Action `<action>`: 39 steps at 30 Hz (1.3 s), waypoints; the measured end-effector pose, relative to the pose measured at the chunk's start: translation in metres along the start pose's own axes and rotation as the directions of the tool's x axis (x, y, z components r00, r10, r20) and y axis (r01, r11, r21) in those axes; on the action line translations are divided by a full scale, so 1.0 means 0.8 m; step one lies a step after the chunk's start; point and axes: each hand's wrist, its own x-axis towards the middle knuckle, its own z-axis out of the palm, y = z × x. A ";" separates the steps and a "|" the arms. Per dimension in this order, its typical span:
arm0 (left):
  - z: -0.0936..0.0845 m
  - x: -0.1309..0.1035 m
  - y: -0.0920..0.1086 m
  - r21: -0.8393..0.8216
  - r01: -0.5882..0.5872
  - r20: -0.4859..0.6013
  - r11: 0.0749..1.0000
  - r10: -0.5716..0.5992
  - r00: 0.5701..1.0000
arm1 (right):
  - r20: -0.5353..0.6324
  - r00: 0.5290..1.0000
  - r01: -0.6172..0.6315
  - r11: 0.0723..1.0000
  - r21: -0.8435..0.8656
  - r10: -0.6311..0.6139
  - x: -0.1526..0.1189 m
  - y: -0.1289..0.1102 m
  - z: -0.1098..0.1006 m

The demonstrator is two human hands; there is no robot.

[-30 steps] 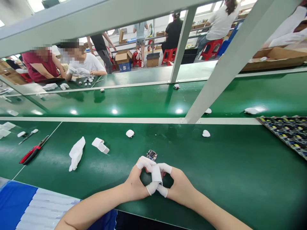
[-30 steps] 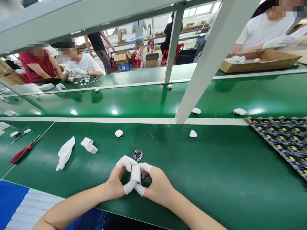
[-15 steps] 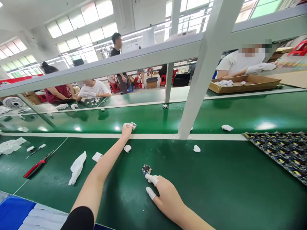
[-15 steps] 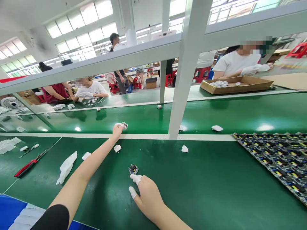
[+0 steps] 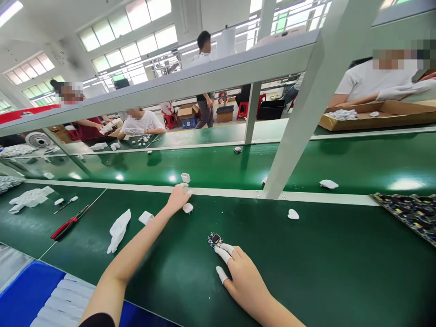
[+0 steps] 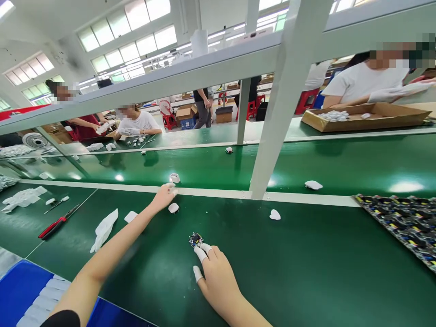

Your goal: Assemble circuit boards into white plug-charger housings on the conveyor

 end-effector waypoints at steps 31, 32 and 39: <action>0.028 -0.256 0.060 -0.858 0.022 0.089 0.514 0.106 0.990 | -0.083 0.946 -0.103 0.535 0.839 0.312 0.005 -0.007 0.016; 0.031 -0.258 0.059 -0.865 0.015 0.055 0.501 0.064 0.996 | -0.029 0.949 -0.120 0.442 0.889 0.315 0.004 -0.009 0.016; 0.031 -0.287 0.066 -0.779 -0.098 -0.063 0.619 0.078 0.995 | 0.207 0.954 -0.231 0.089 0.969 0.219 0.002 -0.029 -0.005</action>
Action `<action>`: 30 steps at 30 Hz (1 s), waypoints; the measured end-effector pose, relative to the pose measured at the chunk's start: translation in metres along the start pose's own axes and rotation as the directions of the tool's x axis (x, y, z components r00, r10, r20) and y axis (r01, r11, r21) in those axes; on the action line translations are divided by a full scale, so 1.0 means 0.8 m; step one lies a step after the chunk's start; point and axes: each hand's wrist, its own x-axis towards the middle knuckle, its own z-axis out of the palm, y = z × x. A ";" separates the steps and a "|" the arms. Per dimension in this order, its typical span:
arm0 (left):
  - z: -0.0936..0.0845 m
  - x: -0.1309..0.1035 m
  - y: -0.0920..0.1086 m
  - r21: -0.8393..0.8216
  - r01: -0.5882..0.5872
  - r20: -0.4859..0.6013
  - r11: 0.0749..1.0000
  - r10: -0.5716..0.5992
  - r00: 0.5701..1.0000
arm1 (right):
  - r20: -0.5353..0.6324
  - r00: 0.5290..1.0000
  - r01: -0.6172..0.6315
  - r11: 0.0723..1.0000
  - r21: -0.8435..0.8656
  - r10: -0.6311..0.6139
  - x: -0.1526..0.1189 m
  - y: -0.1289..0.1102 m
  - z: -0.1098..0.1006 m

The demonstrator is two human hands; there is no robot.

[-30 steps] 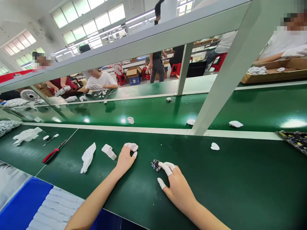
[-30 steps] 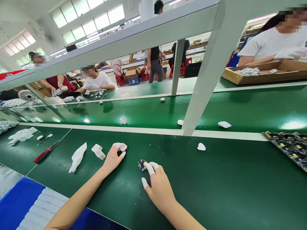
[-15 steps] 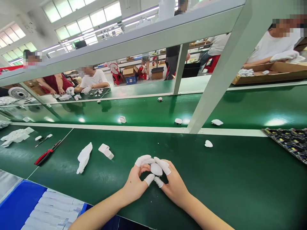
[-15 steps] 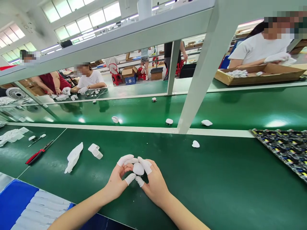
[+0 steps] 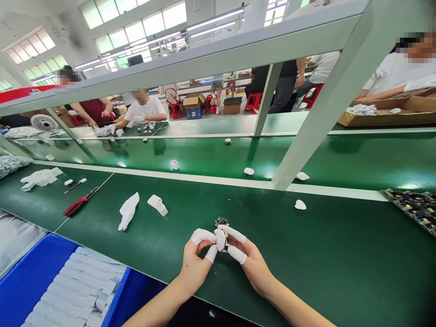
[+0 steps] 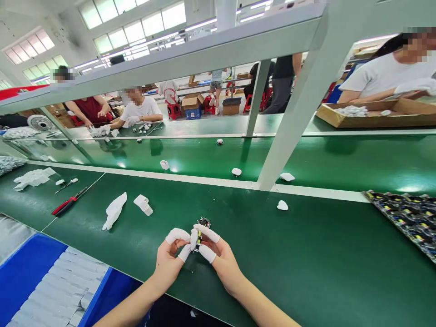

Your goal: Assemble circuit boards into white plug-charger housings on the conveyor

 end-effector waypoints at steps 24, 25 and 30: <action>-0.192 0.063 -0.049 0.997 0.057 -0.066 0.044 0.263 0.963 | 0.098 0.990 0.097 0.992 0.074 -0.104 -0.013 -0.035 -0.004; -0.188 0.064 -0.048 0.997 0.025 -0.042 0.070 0.252 0.967 | 0.097 0.990 0.094 0.994 0.047 -0.098 -0.013 -0.035 -0.005; -0.170 0.063 -0.039 0.950 -0.027 -0.023 0.310 0.158 0.987 | 0.099 0.993 0.068 0.997 -0.035 -0.065 -0.013 -0.034 -0.012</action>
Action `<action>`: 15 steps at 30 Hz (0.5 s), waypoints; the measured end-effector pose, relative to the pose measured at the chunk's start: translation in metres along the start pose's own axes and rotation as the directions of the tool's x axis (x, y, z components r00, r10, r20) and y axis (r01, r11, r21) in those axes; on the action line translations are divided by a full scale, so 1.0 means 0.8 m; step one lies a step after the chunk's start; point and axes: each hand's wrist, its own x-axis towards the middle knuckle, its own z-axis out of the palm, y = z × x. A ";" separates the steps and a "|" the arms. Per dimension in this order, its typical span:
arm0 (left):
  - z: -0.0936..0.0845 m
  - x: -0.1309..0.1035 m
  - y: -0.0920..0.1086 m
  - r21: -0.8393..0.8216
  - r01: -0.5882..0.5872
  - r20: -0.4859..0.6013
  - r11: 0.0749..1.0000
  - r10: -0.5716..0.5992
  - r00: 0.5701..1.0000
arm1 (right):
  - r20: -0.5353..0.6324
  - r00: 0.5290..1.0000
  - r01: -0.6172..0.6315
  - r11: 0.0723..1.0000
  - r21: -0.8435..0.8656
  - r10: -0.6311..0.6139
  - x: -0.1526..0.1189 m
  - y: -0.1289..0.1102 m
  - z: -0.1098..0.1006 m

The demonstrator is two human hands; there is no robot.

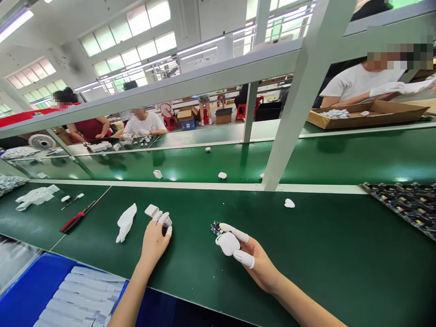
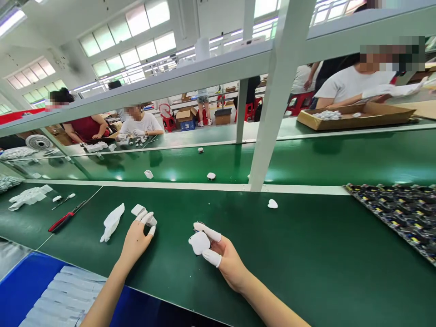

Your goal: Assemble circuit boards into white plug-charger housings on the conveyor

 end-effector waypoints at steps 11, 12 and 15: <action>0.011 -0.025 0.075 -0.488 0.150 0.237 0.860 -0.035 0.971 | 0.101 0.994 -0.060 0.994 0.089 0.051 -0.001 -0.010 0.001; 0.012 -0.025 0.083 -0.525 0.147 0.261 0.839 -0.006 0.965 | 0.104 0.993 -0.060 0.994 0.088 0.050 -0.001 -0.008 0.000; 0.007 -0.019 0.107 -0.599 0.122 0.296 0.792 0.078 0.952 | 0.084 0.995 -0.058 0.998 0.038 0.054 0.001 0.002 -0.006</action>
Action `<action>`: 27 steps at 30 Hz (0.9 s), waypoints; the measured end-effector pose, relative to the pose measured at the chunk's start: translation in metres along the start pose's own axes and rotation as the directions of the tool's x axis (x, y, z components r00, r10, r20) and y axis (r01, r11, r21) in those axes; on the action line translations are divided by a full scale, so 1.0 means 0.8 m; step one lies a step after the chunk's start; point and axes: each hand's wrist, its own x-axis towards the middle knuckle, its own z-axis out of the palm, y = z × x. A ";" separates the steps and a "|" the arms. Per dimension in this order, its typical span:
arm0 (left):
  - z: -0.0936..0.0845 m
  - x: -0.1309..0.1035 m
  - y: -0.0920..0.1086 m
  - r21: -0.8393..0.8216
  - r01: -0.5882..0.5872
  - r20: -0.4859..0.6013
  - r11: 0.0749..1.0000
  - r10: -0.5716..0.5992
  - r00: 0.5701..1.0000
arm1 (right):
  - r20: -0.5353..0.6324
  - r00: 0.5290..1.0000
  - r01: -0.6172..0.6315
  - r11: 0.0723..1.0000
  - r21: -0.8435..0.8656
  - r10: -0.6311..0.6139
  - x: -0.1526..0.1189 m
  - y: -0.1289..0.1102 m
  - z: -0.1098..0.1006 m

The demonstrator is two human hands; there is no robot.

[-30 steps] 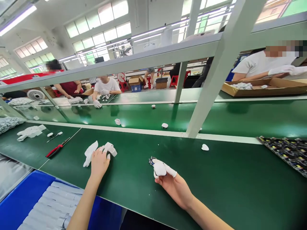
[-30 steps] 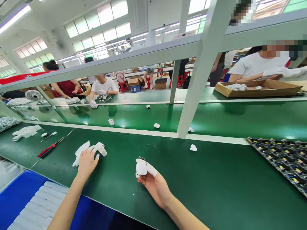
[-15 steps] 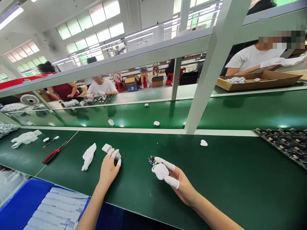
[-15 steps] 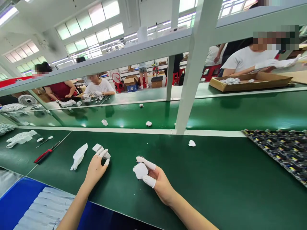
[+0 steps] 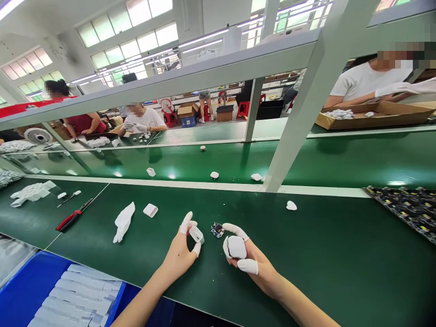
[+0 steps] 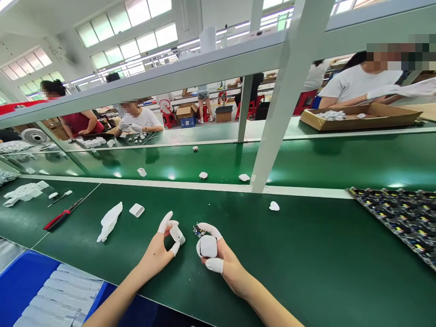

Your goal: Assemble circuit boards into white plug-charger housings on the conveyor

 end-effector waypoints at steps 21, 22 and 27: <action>0.041 0.029 0.027 -0.037 -0.189 0.417 0.981 0.188 0.890 | -0.307 0.939 -0.140 0.988 0.060 0.152 0.031 -0.017 -0.026; 0.043 0.028 0.025 0.047 -0.212 0.425 0.976 0.172 0.889 | -0.322 0.933 -0.135 0.985 0.107 0.163 0.031 -0.012 -0.028; 0.035 0.030 0.026 0.138 -0.290 0.528 0.947 0.177 0.830 | -0.295 0.939 -0.116 0.970 0.212 0.176 0.030 -0.004 -0.031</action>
